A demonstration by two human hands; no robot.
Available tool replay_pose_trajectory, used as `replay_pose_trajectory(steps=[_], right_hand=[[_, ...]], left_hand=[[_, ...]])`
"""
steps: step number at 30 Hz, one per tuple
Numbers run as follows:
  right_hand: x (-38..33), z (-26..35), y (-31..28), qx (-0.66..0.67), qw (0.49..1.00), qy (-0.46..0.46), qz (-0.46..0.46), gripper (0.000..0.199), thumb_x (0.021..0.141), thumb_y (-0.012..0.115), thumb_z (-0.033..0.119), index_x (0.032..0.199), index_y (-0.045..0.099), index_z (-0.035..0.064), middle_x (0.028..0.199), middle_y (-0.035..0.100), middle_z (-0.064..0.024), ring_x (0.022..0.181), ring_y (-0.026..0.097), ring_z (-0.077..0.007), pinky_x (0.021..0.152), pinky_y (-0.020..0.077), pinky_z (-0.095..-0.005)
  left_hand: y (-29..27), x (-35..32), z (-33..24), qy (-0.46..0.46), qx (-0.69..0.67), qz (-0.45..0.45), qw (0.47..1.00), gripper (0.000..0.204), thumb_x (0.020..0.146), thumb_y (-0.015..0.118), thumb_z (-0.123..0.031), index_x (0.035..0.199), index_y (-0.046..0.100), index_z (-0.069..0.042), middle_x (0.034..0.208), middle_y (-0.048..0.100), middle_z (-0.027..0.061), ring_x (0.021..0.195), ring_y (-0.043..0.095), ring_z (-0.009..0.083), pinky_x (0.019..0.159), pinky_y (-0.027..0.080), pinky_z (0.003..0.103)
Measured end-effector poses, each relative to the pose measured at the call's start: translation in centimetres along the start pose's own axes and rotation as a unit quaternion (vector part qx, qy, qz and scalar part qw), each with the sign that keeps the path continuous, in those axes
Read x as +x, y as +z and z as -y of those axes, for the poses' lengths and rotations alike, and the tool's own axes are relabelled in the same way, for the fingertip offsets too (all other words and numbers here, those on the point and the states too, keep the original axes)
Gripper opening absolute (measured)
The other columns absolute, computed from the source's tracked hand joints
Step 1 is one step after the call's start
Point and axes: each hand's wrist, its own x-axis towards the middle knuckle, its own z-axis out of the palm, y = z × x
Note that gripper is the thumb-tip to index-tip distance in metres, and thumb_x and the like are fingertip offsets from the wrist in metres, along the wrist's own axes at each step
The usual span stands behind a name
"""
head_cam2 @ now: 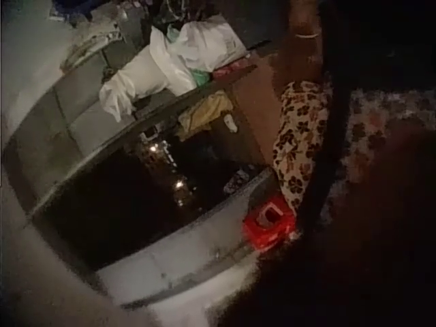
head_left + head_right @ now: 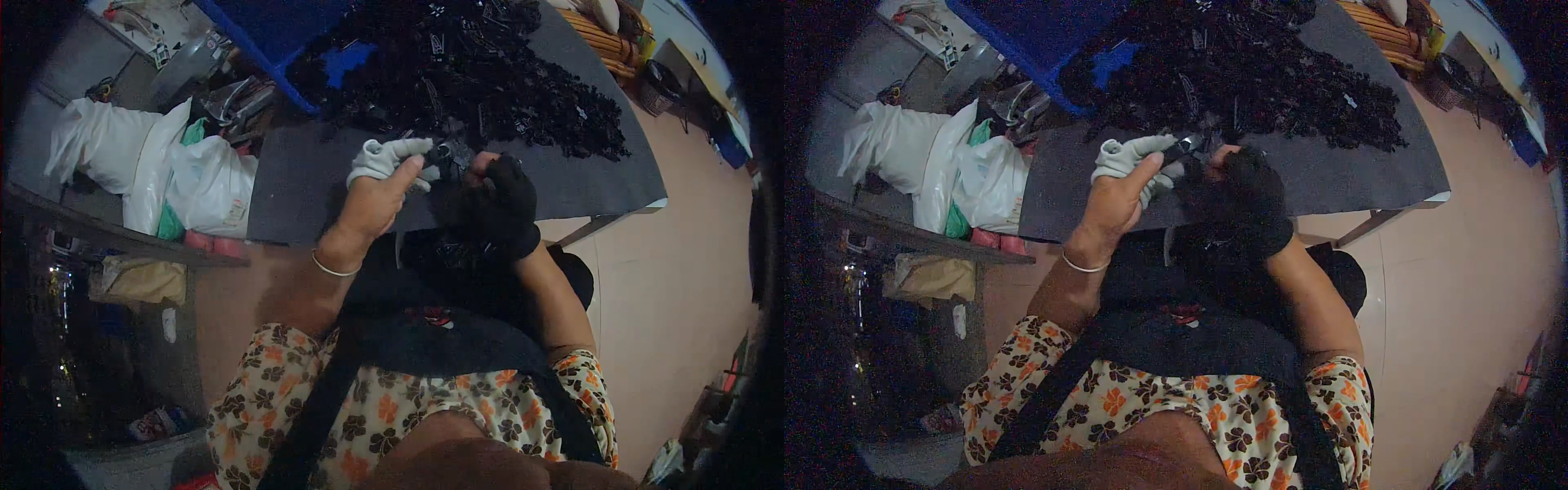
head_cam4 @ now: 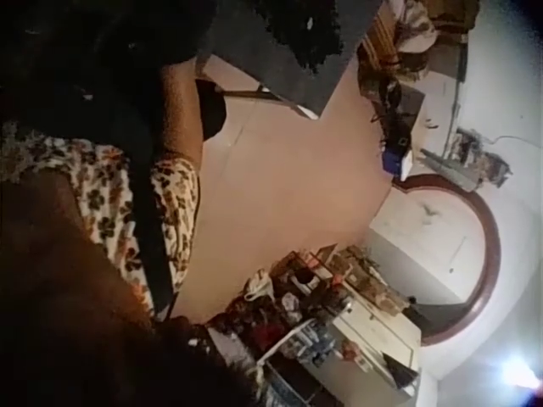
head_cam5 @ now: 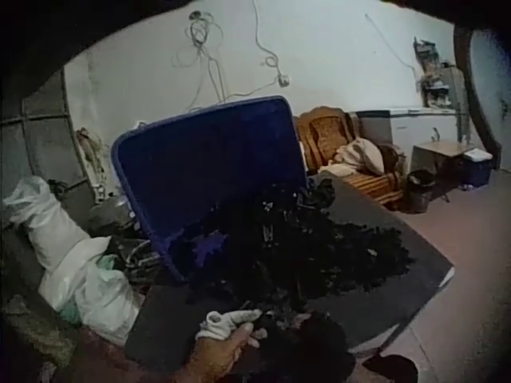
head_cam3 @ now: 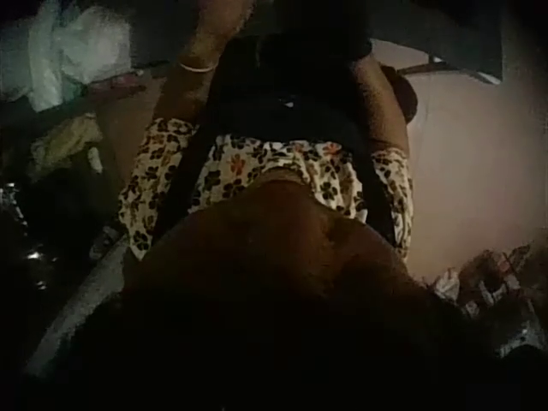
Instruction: Assembling small black plastic or mechanical components at a factory workstation.
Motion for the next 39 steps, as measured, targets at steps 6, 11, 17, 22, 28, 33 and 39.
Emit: replay_pose_trajectory(steps=[6, 11, 17, 22, 28, 33, 39], right_hand=[[-0.1, 0.6, 0.1, -0.025, 0.999, 0.017, -0.018, 0.012, 0.074, 0.062, 0.003, 0.083, 0.055, 0.0037, 0.079, 0.059, -0.0085, 0.071, 0.059, -0.0227, 0.064, 0.0465, -0.0300], [-0.6, 0.7, 0.6, 0.031, 0.987, 0.160, -0.008, 0.009, 0.078, 0.062, 0.007, 0.085, 0.056, 0.0043, 0.075, 0.058, -0.0048, 0.068, 0.057, -0.0144, 0.062, 0.0453, -0.0262], [-0.6, 0.6, 0.4, 0.178, 0.950, 0.258, -0.006, 0.006, 0.082, 0.058, 0.009, 0.086, 0.055, 0.0050, 0.072, 0.054, -0.0001, 0.066, 0.051, -0.0071, 0.059, 0.0420, -0.0224], [-1.0, 0.6, -0.1, 0.270, 0.897, 0.340, 0.085, 0.006, 0.085, 0.055, 0.011, 0.086, 0.052, 0.0060, 0.071, 0.052, 0.0012, 0.066, 0.049, -0.0071, 0.060, 0.0423, -0.0229], [-1.7, 1.6, -0.1, 0.297, 0.903, 0.288, 0.115, 0.008, 0.085, 0.054, 0.012, 0.089, 0.051, 0.0061, 0.075, 0.053, 0.0023, 0.069, 0.050, -0.0085, 0.063, 0.0427, -0.0230], [-2.1, 2.1, -0.5, 0.250, 0.902, 0.298, 0.186, 0.016, 0.084, 0.057, 0.014, 0.094, 0.052, 0.0038, 0.081, 0.054, -0.0019, 0.074, 0.052, -0.0111, 0.066, 0.0441, -0.0251], [-1.6, 1.5, -1.5, 0.053, 0.994, 0.048, 0.086, 0.027, 0.077, 0.063, 0.019, 0.094, 0.055, 0.0001, 0.080, 0.057, -0.0115, 0.074, 0.056, -0.0246, 0.068, 0.0454, -0.0337]], left_hand=[[0.6, -0.7, -0.1, -0.035, -0.055, 0.034, 0.997, 0.024, 0.088, 0.050, -0.006, 0.109, 0.055, 0.003, 0.095, 0.061, 0.0111, 0.075, 0.061, 0.0136, 0.057, 0.050, 0.021], [1.7, -1.4, -0.5, 0.016, 0.159, -0.018, 0.987, 0.026, 0.087, 0.051, -0.005, 0.112, 0.053, 0.003, 0.102, 0.060, 0.0138, 0.075, 0.062, 0.0146, 0.057, 0.051, 0.022], [2.3, -1.6, 0.4, 0.118, 0.230, -0.033, 0.965, 0.026, 0.083, 0.054, -0.001, 0.108, 0.056, 0.004, 0.103, 0.061, 0.0169, 0.083, 0.063, 0.0185, 0.063, 0.051, 0.025], [3.5, -2.6, -0.5, 0.285, 0.434, 0.028, 0.854, 0.029, 0.072, 0.060, -0.002, 0.100, 0.060, 0.001, 0.101, 0.059, 0.0220, 0.097, 0.056, 0.0366, 0.084, 0.046, 0.038], [2.9, -3.9, -1.4, 0.269, 0.452, 0.045, 0.849, 0.032, 0.070, 0.064, -0.005, 0.101, 0.060, -0.001, 0.103, 0.058, 0.0205, 0.094, 0.057, 0.0357, 0.081, 0.047, 0.036], [2.4, -4.5, -1.1, 0.244, 0.437, 0.058, 0.864, 0.032, 0.071, 0.065, -0.006, 0.102, 0.060, -0.002, 0.105, 0.059, 0.0185, 0.093, 0.059, 0.0315, 0.080, 0.047, 0.033], [2.2, -5.3, -0.7, 0.059, 0.286, 0.034, 0.956, 0.026, 0.077, 0.061, -0.004, 0.102, 0.060, 0.001, 0.102, 0.061, 0.0169, 0.089, 0.061, 0.0250, 0.079, 0.047, 0.031]])
